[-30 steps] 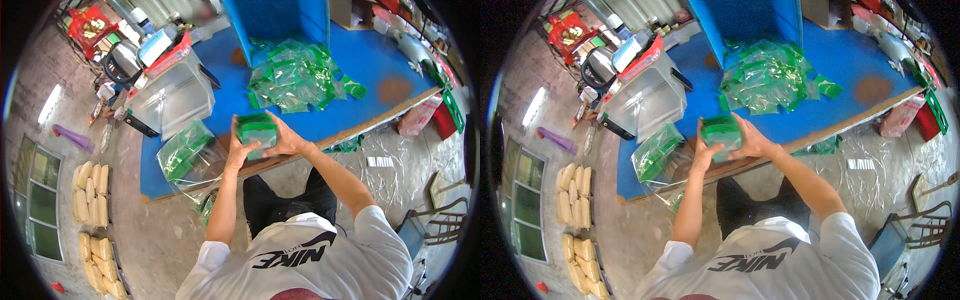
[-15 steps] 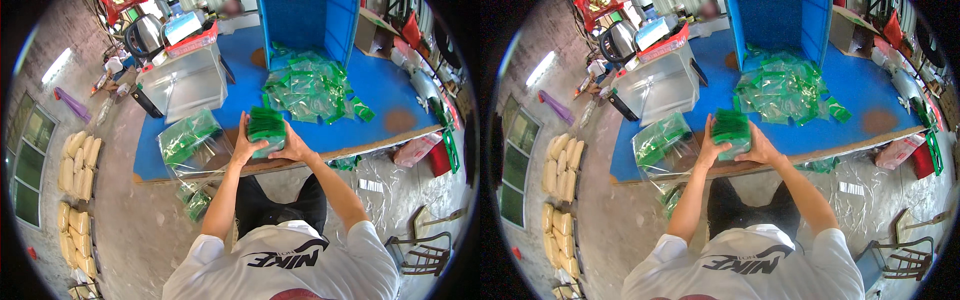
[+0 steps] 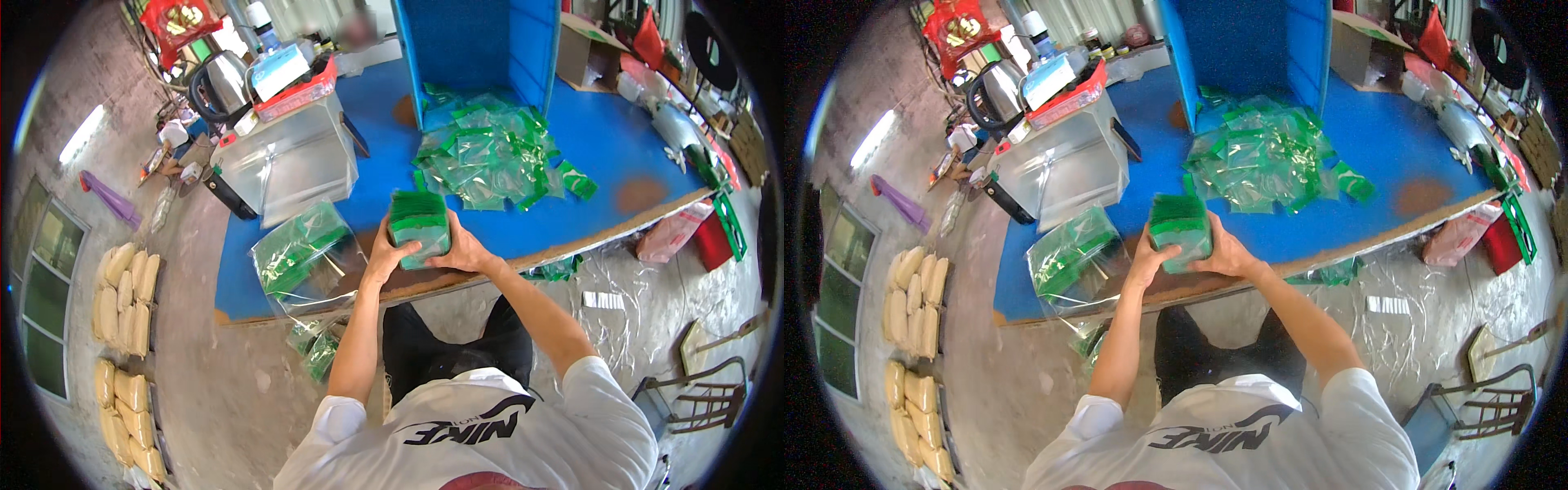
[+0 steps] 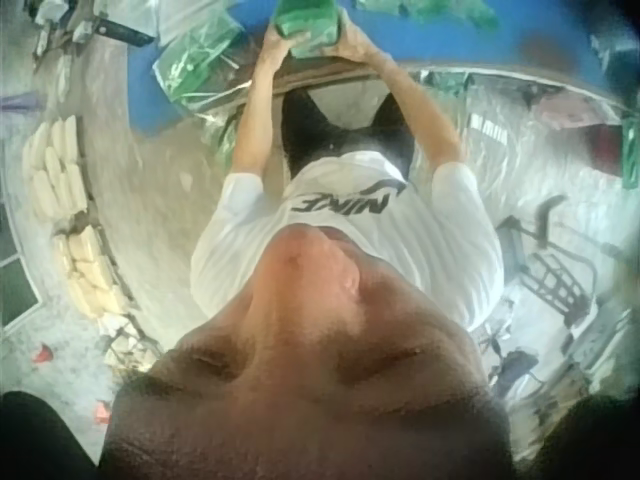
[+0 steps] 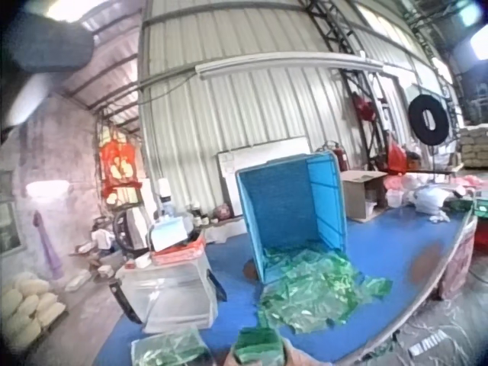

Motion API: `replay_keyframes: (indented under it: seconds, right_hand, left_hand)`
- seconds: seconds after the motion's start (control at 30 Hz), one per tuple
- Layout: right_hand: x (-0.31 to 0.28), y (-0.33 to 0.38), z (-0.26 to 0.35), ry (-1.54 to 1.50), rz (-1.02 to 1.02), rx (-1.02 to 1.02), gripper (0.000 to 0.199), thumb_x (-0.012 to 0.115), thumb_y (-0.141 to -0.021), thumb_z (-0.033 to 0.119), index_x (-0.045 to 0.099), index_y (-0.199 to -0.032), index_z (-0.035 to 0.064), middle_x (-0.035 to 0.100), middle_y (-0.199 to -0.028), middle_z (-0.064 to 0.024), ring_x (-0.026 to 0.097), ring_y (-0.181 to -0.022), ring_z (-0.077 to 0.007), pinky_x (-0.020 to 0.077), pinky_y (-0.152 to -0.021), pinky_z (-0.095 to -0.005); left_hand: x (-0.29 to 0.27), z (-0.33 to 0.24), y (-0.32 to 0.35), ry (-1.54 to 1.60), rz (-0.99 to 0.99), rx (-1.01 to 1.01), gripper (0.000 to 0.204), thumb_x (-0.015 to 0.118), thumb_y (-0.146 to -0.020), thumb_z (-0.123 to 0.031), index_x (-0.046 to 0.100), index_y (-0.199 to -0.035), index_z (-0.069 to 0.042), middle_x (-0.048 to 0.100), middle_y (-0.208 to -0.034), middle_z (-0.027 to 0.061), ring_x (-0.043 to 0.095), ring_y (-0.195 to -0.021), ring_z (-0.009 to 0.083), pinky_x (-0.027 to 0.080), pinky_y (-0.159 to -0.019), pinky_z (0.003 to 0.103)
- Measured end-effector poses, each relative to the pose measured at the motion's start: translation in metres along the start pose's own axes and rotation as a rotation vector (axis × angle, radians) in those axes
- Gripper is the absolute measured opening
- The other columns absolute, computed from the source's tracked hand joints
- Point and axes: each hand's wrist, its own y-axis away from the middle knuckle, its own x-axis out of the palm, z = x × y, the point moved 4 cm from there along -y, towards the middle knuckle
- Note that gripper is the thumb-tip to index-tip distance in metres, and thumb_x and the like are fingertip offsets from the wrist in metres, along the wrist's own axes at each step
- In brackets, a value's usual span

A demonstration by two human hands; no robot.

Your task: Sort and pack green plastic bags into a larger container.

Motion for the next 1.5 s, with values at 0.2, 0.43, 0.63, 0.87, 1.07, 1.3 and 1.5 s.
replay_keyframes:
  seconds: [0.2, 0.43, 0.63, 0.87, 1.07, 1.3, 1.5]
  right_hand:
    - [0.005, 0.0, 0.001, 0.003, -0.017, 0.039, 0.116, 0.09, -0.067, 0.037, 0.015, -0.15, 0.0047, 0.051, -0.133, -0.0284, 0.051, -0.127, -0.0435, 0.0446, -0.103, -0.0463]
    - [0.001, 0.008, 0.009, 0.065, -0.14, -0.172, 0.105, 0.091, -0.066, 0.033, 0.026, -0.144, 0.0043, 0.055, -0.128, -0.025, 0.053, -0.122, -0.0443, 0.0458, -0.099, -0.0466]
    - [-0.007, 0.014, 0.02, 0.179, 0.027, 0.094, 0.096, 0.089, -0.063, 0.042, 0.037, -0.13, -0.0023, 0.062, -0.114, -0.0279, 0.06, -0.11, -0.0452, 0.0501, -0.091, -0.0471]
    - [-0.035, 0.016, 0.122, 0.495, 0.139, 0.168, 0.084, 0.058, -0.084, 0.069, 0.051, -0.118, -0.0071, 0.068, -0.096, -0.0258, 0.068, -0.092, -0.0411, 0.0531, -0.078, -0.048]
    - [-0.058, 0.057, 0.07, -0.462, -0.004, 0.285, 0.062, 0.04, -0.103, 0.055, 0.06, -0.119, -0.0013, 0.065, -0.081, -0.0074, 0.062, -0.072, -0.0153, 0.0497, -0.063, -0.0284]
    - [-0.041, 0.119, 0.064, -0.563, -0.212, 0.13, 0.032, 0.081, -0.084, 0.012, 0.065, -0.109, 0.0022, 0.065, -0.083, 0.0002, 0.058, -0.074, -0.0047, 0.0474, -0.065, -0.0214]
    - [-0.037, 0.119, 0.1, -0.359, -0.197, 0.014, 0.031, 0.087, -0.077, 0.019, 0.068, -0.094, 0.0029, 0.066, -0.08, -0.0014, 0.059, -0.073, -0.006, 0.0497, -0.065, -0.0251]
  left_hand:
    - [0.013, 0.008, 0.018, 0.006, -0.103, 0.044, 0.076, 0.086, -0.078, -0.016, 0.041, -0.138, -0.002, 0.056, -0.128, 0.0089, 0.052, -0.121, 0.0199, 0.041, -0.104, 0.036]
    - [0.028, -0.008, 0.014, 0.06, -0.121, 0.214, 0.072, 0.089, -0.076, -0.031, 0.052, -0.129, 0.0, 0.063, -0.117, 0.0074, 0.059, -0.11, 0.0181, 0.048, -0.096, 0.034]
    - [0.035, 0.009, 0.022, -0.053, -0.388, 0.145, 0.077, 0.086, -0.079, -0.033, 0.048, -0.137, 0.001, 0.06, -0.127, 0.0107, 0.057, -0.115, 0.0226, 0.046, -0.099, 0.037]
    - [0.053, 0.004, 0.043, 0.7, -0.371, -0.079, 0.062, 0.047, -0.098, -0.06, 0.05, -0.138, -0.012, 0.058, -0.136, 0.0049, 0.058, -0.122, 0.0242, 0.049, -0.101, 0.042]
    - [0.065, 0.011, 0.082, 1.315, -0.025, -0.41, 0.041, 0.055, -0.095, -0.043, 0.067, -0.118, -0.011, 0.068, -0.122, 0.0063, 0.064, -0.113, 0.0293, 0.054, -0.095, 0.048]
    - [0.07, 0.007, 0.108, 1.51, 0.061, -0.44, 0.061, 0.052, -0.097, -0.044, 0.041, -0.148, -0.013, 0.062, -0.13, 0.0117, 0.058, -0.123, 0.029, 0.044, -0.106, 0.056]
    - [0.08, 0.01, 0.105, 1.551, 0.047, -0.467, 0.066, 0.05, -0.099, -0.044, 0.033, -0.152, -0.009, 0.064, -0.123, 0.0146, 0.057, -0.123, 0.0291, 0.042, -0.107, 0.055]
